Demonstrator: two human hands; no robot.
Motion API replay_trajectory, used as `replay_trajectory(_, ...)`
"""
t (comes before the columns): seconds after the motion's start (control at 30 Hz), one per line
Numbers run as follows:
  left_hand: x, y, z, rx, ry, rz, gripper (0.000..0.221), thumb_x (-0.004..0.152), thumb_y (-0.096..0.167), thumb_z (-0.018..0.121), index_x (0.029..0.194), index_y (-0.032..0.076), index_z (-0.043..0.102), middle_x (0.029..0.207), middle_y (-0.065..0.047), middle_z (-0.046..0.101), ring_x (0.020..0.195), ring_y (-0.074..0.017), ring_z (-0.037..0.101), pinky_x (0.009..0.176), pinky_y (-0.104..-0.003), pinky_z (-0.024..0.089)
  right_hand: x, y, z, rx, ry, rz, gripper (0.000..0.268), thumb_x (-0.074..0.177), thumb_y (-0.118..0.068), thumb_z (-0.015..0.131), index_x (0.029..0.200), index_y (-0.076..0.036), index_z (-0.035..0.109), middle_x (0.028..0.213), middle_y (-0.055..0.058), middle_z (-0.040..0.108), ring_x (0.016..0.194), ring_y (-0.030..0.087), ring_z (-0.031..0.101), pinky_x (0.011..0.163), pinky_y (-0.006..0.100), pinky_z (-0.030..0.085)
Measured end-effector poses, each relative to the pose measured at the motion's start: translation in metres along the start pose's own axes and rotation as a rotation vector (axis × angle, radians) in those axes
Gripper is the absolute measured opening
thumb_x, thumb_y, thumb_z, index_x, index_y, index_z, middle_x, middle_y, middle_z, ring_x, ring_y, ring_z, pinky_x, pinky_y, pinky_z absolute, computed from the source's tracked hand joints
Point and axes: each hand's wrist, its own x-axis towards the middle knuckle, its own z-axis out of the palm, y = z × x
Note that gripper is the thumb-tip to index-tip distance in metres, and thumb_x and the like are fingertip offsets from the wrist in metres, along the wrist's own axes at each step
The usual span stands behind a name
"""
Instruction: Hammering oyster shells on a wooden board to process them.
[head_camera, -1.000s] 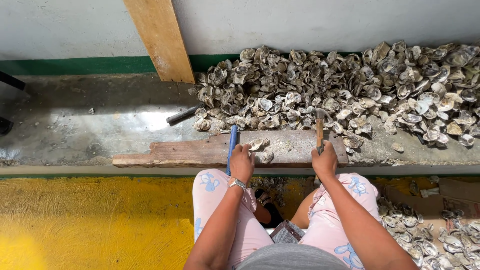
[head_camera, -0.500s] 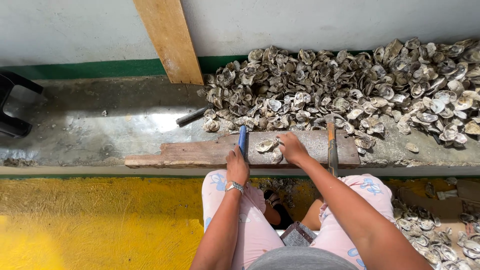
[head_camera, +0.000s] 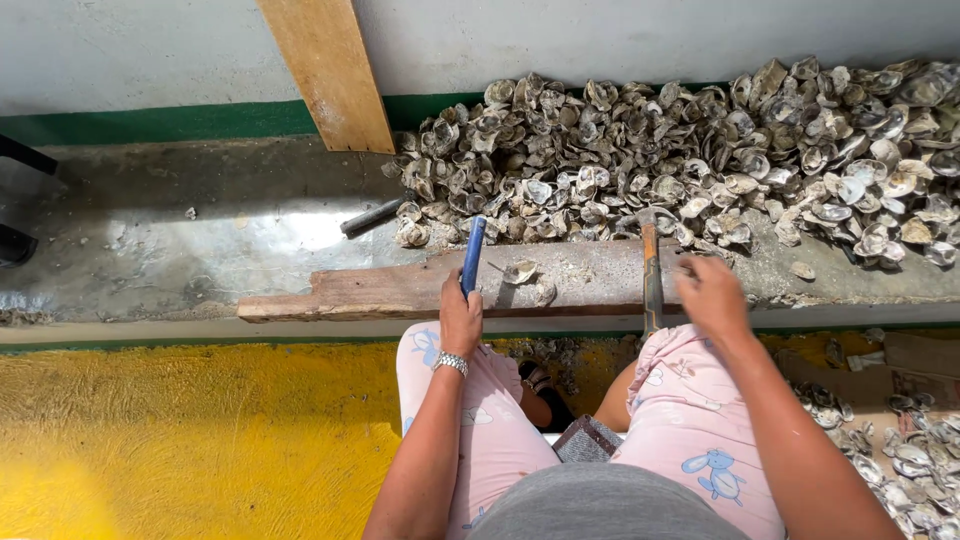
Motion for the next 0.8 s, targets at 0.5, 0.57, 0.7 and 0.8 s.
replay_trajectory(0.5, -0.068, 0.017, -0.011, -0.744, -0.143, -0.467, 0.039, 0.099, 0.019, 0.06, 0.135, 0.006, 0.057, 0.075, 0.001, 0.055, 0.051, -0.007, 0.051, 0.044, -0.025, 0.042, -0.086, -0.009, -0.012, 0.237, -0.078, -0.184, 0.025, 0.093, -0.019, 0.068, 0.115, -0.009, 0.074, 0.111, 0.009, 0.07, 0.099, 0.023, 0.07, 0.09, 0.035, 0.056)
replay_trajectory(0.57, -0.064, 0.011, -0.015, -0.805, -0.102, -0.527, 0.038, 0.099, 0.02, 0.059, 0.134, 0.006, 0.056, 0.074, 0.0, 0.055, 0.051, -0.0074, 0.051, 0.044, -0.025, 0.042, -0.069, -0.054, 0.018, 0.195, -0.148, -0.298, 0.025, 0.092, -0.02, 0.07, 0.113, -0.007, 0.073, 0.109, 0.011, 0.069, 0.097, 0.026, 0.069, 0.088, 0.037, 0.055)
replay_trajectory(0.7, -0.061, 0.011, -0.01, -0.865, -0.067, -0.59, 0.036, 0.099, 0.019, 0.059, 0.132, 0.007, 0.055, 0.073, -0.001, 0.053, 0.049, -0.0082, 0.05, 0.044, -0.025, 0.042, -0.039, -0.117, 0.075, 0.124, -0.237, -0.487, 0.041, 0.087, -0.02, 0.076, 0.124, -0.007, 0.066, 0.117, 0.017, 0.061, 0.102, 0.034, 0.066, 0.09, 0.044, 0.054)
replay_trajectory(0.8, -0.061, 0.01, 0.0, -0.811, -0.1, -0.555, 0.038, 0.098, 0.019, 0.06, 0.134, 0.007, 0.056, 0.074, 0.0, 0.055, 0.051, -0.0075, 0.05, 0.045, -0.025, 0.042, -0.029, -0.141, 0.1, 0.016, -0.189, -0.569, 0.054, 0.078, -0.021, 0.081, 0.127, -0.008, 0.062, 0.121, 0.019, 0.055, 0.107, 0.039, 0.061, 0.088, 0.047, 0.054)
